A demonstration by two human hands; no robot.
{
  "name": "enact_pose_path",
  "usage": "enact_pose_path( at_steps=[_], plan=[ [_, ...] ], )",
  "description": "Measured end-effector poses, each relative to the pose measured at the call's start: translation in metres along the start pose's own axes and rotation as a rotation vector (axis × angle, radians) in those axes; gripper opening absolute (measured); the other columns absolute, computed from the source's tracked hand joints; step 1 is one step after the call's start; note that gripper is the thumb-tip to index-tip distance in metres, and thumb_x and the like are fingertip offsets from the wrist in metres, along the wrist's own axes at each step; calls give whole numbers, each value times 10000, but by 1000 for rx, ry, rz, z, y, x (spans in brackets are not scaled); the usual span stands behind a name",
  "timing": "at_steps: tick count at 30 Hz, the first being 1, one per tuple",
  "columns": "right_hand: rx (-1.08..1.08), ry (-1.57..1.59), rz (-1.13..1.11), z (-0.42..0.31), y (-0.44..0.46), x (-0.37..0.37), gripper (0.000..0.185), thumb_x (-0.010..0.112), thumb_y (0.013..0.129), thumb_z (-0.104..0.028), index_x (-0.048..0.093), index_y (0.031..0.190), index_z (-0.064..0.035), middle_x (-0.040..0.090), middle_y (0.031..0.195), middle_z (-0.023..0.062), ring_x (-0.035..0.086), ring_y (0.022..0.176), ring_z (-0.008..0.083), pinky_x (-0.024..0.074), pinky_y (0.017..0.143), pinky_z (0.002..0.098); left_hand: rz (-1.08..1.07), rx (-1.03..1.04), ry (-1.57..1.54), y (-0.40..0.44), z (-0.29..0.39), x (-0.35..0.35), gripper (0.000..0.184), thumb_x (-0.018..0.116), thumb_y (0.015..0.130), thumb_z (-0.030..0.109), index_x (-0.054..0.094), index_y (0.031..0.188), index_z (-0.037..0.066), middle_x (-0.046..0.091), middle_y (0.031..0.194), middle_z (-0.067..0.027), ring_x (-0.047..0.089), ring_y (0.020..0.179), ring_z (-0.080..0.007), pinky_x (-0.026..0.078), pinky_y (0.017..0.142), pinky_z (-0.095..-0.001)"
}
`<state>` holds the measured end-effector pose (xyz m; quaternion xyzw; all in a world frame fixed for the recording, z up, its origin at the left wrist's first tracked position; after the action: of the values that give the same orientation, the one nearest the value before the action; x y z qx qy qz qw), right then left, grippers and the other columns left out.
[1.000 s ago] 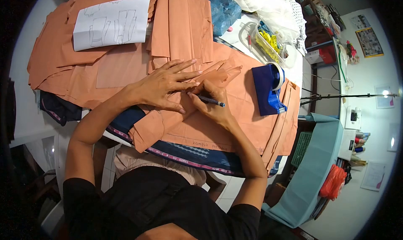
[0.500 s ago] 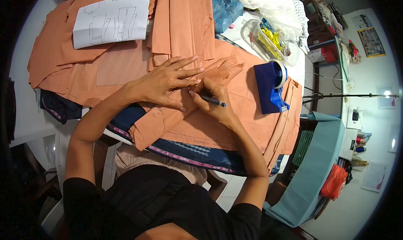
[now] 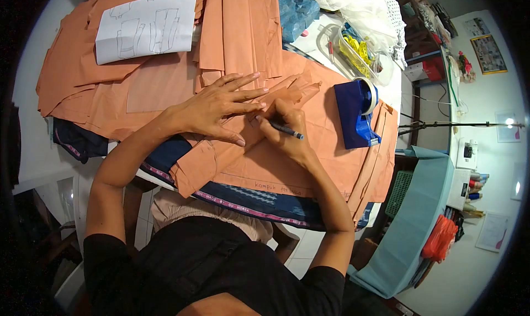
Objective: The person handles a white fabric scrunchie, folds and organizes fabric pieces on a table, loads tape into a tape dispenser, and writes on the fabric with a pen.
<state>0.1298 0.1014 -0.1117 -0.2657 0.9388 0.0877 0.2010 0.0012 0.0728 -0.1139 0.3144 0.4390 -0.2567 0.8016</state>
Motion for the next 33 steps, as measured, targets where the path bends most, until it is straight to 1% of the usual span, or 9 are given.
enact_pose_path(
  at_steps=[3,7,11,16,20,24,28,31,33],
  plan=[
    [8,45,90,9,2,-9,155,675,799,-5,535,734,-29,548,653,-21,450,591,23,335,512,192,10,0,13,0,0,-1,833,636,727,640,466,1367,135,359,1464,-95,175,1409,-323,157,1125,-509],
    [63,45,54,12,0,-4,160,674,799,-3,532,730,-29,539,642,-28,444,586,19,328,508,190,9,5,22,0,0,2,840,616,736,654,450,1377,136,355,1466,-95,171,1411,-321,152,1128,-506],
    [27,28,-27,16,1,-6,157,672,802,-2,534,731,-31,530,643,-38,441,585,17,326,510,188,11,9,22,0,0,0,847,604,745,657,426,1393,141,350,1469,-95,166,1412,-320,149,1129,-509],
    [5,23,45,12,1,-8,147,672,805,-2,543,740,-29,541,655,-35,446,590,16,328,515,186,0,-1,23,0,-1,2,864,602,744,662,401,1409,149,345,1471,-96,166,1413,-320,147,1127,-516],
    [12,-68,-35,12,3,-9,135,669,813,-5,554,746,-28,565,678,-26,454,599,14,333,522,181,-4,8,29,1,1,1,872,605,737,667,402,1409,150,340,1474,-96,166,1412,-322,146,1125,-523],
    [-7,58,86,13,3,-13,140,669,812,-13,551,737,-29,567,674,-26,453,597,13,330,517,181,-9,-7,24,1,0,1,866,608,738,662,411,1404,145,332,1479,-95,162,1412,-322,145,1124,-526],
    [37,71,38,12,3,-11,152,672,807,-14,544,727,-33,558,663,-32,452,597,15,328,514,184,-17,-7,12,1,1,0,851,612,747,647,419,1398,135,326,1482,-93,157,1414,-320,144,1124,-522],
    [44,-91,-20,12,0,-15,163,678,805,-12,538,725,-33,558,667,-31,457,603,17,331,517,185,-12,-4,15,0,0,0,842,615,752,636,421,1396,130,324,1483,-94,155,1415,-320,143,1125,-518],
    [34,-68,4,14,1,-16,161,677,805,-10,538,728,-34,559,671,-30,458,605,16,332,519,185,-2,-2,11,0,0,1,836,617,755,628,421,1396,127,325,1483,-95,155,1415,-319,142,1126,-515]
  ],
)
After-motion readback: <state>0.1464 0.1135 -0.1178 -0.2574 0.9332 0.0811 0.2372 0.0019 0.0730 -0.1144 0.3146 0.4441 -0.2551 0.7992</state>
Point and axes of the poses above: each hand's wrist, its own y-axis towards the middle knuckle, its own x-axis out of the palm, z = x × y, the point moved 8 cm from there along y, towards the middle knuckle
